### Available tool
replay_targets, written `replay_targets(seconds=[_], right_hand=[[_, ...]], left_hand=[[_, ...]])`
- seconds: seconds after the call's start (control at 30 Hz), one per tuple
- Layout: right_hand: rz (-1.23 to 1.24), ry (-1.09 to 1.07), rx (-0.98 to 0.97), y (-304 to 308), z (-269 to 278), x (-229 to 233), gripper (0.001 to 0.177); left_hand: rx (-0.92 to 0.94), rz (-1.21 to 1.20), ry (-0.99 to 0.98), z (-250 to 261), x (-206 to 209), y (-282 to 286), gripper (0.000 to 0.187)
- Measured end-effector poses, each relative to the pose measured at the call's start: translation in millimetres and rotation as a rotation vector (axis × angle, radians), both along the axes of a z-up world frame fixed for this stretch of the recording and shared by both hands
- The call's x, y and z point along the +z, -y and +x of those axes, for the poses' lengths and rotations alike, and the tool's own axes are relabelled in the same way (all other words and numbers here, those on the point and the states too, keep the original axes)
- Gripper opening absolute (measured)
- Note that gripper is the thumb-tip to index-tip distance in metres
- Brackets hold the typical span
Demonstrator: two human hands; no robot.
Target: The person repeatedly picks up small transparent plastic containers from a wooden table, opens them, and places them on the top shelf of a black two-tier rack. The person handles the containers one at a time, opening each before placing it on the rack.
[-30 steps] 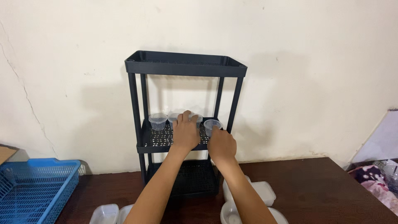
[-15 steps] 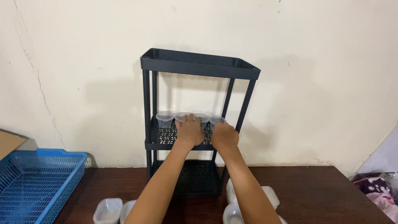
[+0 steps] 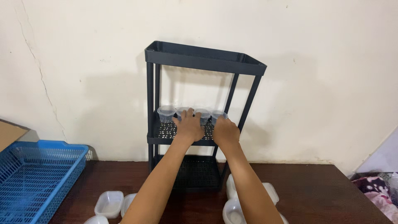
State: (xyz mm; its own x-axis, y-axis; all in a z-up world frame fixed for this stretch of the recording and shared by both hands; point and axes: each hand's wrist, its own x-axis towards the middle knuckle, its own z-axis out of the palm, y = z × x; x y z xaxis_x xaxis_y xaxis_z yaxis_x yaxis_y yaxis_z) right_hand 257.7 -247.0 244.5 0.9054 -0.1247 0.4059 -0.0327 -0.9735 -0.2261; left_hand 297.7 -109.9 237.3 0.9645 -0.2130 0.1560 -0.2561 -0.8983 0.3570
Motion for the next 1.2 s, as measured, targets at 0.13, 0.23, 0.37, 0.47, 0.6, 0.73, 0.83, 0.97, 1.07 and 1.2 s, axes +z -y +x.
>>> replay_targets(seconds=[0.13,0.23,0.37,0.47,0.6,0.73,0.83,0.97,1.07,1.2], right_hand=[[0.008,-0.049,-0.022,-3.0,-0.1,3.1,0.02],[0.008,-0.109,-0.04,-4.7,-1.2,6.4,0.021],[0.01,-0.151,-0.053,-8.8,-4.7,11.4,0.023],[0.026,-0.145,-0.063,-10.0,-6.1,13.6,0.026],[0.037,-0.109,-0.052,-8.6,-6.2,11.1,0.028],[0.04,-0.116,-0.045,-6.6,-4.9,7.2,0.023],[0.03,-0.066,-0.037,-5.6,-4.2,5.4,0.024],[0.033,-0.099,-0.049,-3.7,-2.7,4.2,0.024],[0.027,-0.08,-0.042,-3.1,-1.9,3.3,0.023],[0.028,-0.051,-0.031,-3.2,-2.8,2.4,0.023]], left_hand=[[0.027,0.003,-0.028,-4.5,6.5,-4.0,0.07],[0.053,-0.005,-0.043,-3.8,4.6,-9.0,0.07],[0.062,0.008,-0.067,-0.2,2.9,-11.8,0.072],[0.056,0.0,-0.04,0.3,2.4,-12.2,0.074],[0.084,-0.028,-0.008,-0.5,2.8,-15.4,0.074],[0.076,-0.03,-0.038,1.7,3.4,-18.9,0.077],[0.074,-0.038,-0.017,2.9,1.9,-19.0,0.076],[0.069,-0.059,-0.016,3.7,-0.9,-18.8,0.078],[0.071,-0.064,-0.005,2.9,-0.2,-19.8,0.078],[0.081,-0.054,-0.023,-0.9,1.9,-20.8,0.074]])
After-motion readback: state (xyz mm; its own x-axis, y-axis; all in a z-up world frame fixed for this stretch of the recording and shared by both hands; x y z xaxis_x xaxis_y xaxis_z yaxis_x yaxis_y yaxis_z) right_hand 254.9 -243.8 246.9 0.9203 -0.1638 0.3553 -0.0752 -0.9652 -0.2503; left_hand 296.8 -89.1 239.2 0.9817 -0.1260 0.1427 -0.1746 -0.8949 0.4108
